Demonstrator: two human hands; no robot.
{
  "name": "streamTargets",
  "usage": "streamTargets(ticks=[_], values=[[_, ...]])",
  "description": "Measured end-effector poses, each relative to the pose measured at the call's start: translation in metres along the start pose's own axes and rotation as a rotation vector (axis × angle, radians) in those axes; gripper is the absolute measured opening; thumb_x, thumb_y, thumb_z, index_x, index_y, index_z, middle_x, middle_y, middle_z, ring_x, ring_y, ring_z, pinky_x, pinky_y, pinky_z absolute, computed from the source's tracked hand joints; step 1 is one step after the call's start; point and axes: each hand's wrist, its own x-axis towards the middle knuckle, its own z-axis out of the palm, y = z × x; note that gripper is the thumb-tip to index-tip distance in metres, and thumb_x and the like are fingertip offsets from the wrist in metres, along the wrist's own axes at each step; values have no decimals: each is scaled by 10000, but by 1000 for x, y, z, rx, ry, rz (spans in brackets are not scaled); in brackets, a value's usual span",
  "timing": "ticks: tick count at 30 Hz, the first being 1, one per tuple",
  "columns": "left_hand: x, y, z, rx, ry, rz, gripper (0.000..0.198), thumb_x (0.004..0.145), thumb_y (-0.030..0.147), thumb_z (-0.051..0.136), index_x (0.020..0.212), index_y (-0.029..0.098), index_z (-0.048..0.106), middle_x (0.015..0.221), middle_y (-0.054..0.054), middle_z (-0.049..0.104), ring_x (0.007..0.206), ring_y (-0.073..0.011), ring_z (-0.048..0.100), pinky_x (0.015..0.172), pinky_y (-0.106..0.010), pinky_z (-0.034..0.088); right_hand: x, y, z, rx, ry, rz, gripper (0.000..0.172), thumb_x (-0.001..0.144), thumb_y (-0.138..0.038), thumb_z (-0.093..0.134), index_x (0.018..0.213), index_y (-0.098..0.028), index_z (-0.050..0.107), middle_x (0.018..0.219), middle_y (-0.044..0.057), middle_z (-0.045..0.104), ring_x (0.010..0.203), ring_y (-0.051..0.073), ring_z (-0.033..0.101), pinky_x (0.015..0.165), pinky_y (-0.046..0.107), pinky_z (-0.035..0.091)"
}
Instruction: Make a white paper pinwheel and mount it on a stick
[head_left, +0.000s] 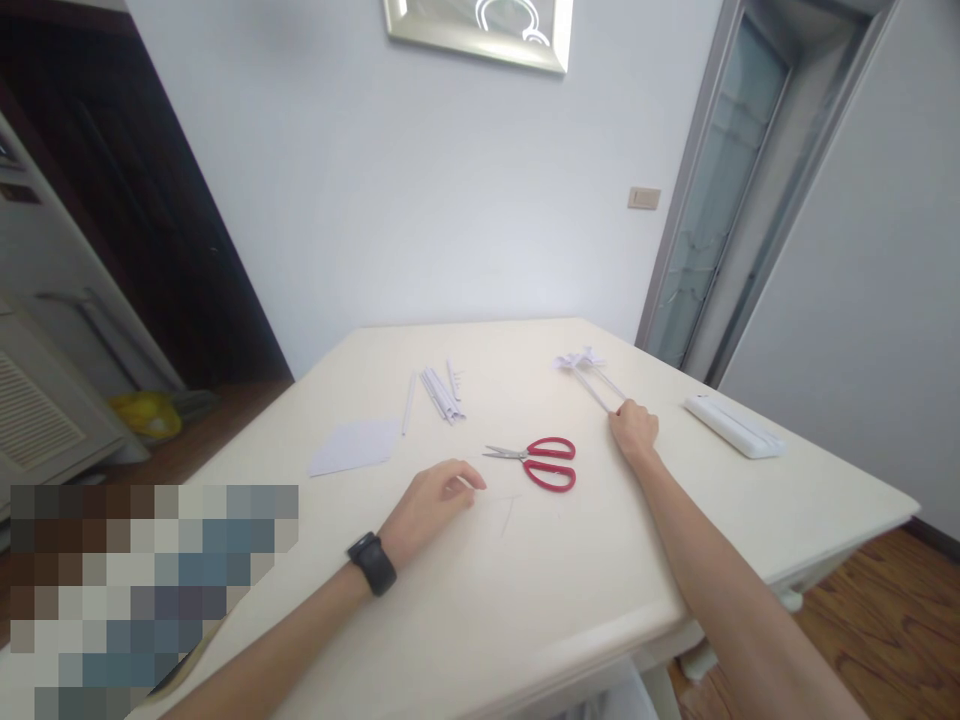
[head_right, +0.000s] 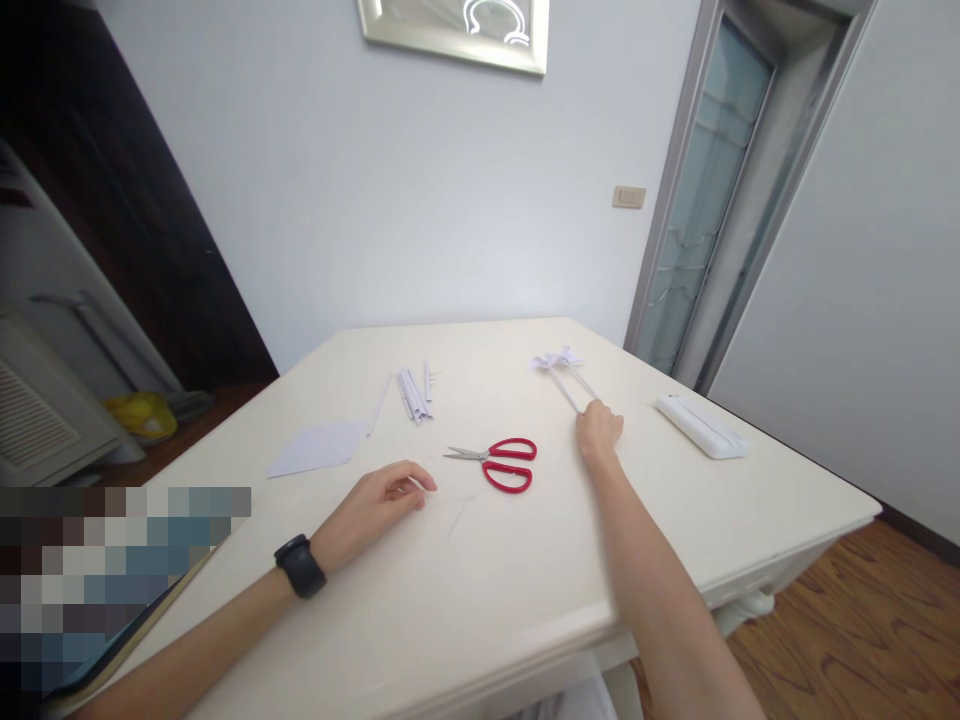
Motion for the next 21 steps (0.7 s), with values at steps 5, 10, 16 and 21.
streamTargets(ticks=[5,10,16,21], values=[[0,-2,1,30,-3,23,208,719,176,451,812,209,634,741,-5,664,732,-201,629,668,-293,467,-2,1,0,33,26,0,299,887,-297,521,1141,-139,533,1127,87,571,951,198,590,799,398,503],[1,-5,0,96,6,59,212,738,169,445,814,210,639,811,-14,672,760,-197,631,696,-296,479,-3,-2,-2,62,72,-51,301,888,-299,520,1144,-141,532,1128,86,570,954,199,589,802,402,501],[6,-13,-6,276,50,117,183,832,178,449,839,199,631,901,-27,650,809,-169,612,755,-301,492,-8,-18,-9,94,107,-207,292,890,-298,517,1136,-141,535,1116,83,576,941,195,593,795,397,504],[10,-31,-19,536,131,114,229,874,285,523,1055,157,580,1095,-78,598,946,-200,589,812,-411,490,-16,-28,-10,117,95,-321,285,891,-296,516,1129,-141,539,1108,81,580,934,191,595,790,392,506]])
